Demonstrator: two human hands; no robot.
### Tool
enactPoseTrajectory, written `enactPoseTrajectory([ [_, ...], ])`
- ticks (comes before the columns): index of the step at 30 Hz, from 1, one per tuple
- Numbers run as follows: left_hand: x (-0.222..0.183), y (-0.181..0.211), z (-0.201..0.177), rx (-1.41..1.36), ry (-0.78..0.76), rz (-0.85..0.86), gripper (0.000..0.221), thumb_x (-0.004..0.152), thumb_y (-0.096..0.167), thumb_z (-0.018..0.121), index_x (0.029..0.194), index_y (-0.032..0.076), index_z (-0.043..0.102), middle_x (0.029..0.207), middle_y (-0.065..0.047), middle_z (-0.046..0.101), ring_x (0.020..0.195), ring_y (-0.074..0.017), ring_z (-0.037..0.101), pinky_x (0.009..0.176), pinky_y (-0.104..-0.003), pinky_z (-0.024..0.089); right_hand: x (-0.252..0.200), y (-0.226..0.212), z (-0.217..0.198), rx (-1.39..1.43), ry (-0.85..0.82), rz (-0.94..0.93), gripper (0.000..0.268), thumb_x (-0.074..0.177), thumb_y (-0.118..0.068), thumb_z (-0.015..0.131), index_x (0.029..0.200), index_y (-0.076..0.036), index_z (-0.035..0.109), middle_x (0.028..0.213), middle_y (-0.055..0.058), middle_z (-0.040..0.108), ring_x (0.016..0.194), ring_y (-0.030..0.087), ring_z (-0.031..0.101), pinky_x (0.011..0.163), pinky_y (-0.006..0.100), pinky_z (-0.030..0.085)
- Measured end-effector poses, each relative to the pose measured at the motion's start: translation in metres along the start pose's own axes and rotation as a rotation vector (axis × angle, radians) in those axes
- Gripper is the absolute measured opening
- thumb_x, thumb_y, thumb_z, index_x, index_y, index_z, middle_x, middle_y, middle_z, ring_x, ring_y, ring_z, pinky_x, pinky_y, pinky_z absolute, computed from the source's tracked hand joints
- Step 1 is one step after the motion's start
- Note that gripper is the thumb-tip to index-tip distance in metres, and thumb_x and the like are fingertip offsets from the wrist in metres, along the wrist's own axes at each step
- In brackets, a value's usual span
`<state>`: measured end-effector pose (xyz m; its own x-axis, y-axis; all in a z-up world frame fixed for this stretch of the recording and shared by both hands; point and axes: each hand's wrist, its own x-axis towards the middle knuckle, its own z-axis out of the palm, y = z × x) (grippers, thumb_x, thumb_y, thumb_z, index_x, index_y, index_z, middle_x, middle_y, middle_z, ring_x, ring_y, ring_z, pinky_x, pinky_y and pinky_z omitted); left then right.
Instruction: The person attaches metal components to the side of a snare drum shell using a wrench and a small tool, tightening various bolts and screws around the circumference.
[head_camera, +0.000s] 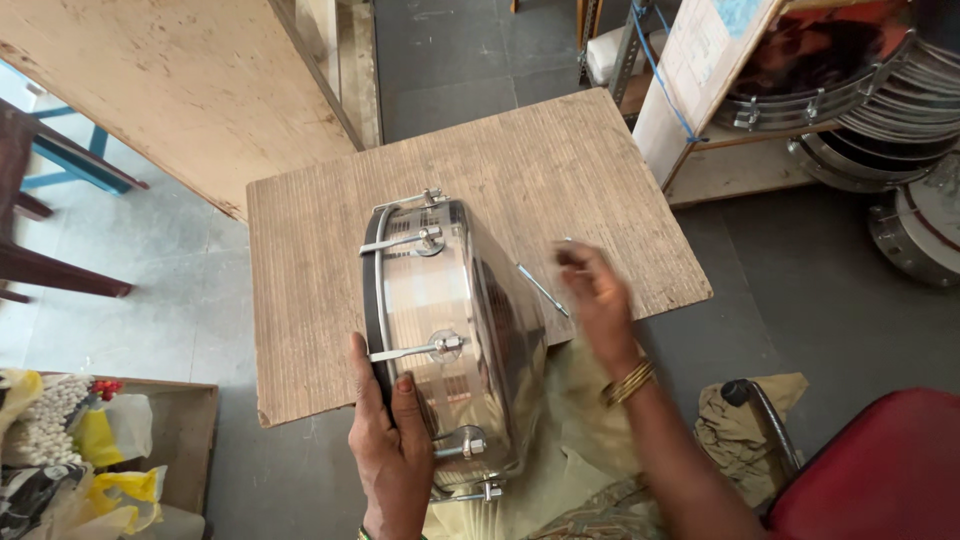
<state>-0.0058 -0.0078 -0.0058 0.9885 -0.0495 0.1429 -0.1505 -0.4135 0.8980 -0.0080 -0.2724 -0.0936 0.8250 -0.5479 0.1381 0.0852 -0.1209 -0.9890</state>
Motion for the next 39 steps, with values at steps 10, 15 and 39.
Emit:
enactPoseTrajectory([
  [10,0.009,-0.004,0.003,-0.025,-0.011,0.070,0.060,0.104,0.013,0.048,0.159,-0.001,0.028,0.097,-0.011,0.072,0.071,-0.0075,0.060,0.059,-0.022,0.051,0.016,0.235,-0.141,-0.838,0.183,0.307,0.024,0.090,-0.020,0.071,0.111,-0.011,0.079,0.108,0.015,0.074,0.098,0.032,0.071,0.085,0.041,0.055],
  [15,0.015,-0.005,0.007,0.001,0.015,0.160,0.058,0.107,0.012,0.049,0.160,-0.002,0.029,0.105,-0.012,0.071,0.081,-0.0090,0.062,0.067,-0.023,0.053,0.031,0.219,-0.103,-1.032,0.026,0.305,0.020,0.092,-0.021,0.071,0.109,-0.013,0.078,0.108,0.016,0.069,0.098,0.034,0.066,0.089,0.044,0.054],
  [39,0.007,0.011,0.010,-0.082,-0.078,0.079,0.065,0.102,0.013,0.053,0.159,0.003,0.025,0.111,-0.028,0.070,0.099,-0.0411,0.072,0.083,-0.042,0.056,0.120,0.219,-0.058,-1.138,-0.479,0.564,0.044,0.073,-0.039,0.088,0.100,-0.006,0.079,0.101,0.014,0.082,0.094,0.028,0.077,0.085,0.041,0.059],
])
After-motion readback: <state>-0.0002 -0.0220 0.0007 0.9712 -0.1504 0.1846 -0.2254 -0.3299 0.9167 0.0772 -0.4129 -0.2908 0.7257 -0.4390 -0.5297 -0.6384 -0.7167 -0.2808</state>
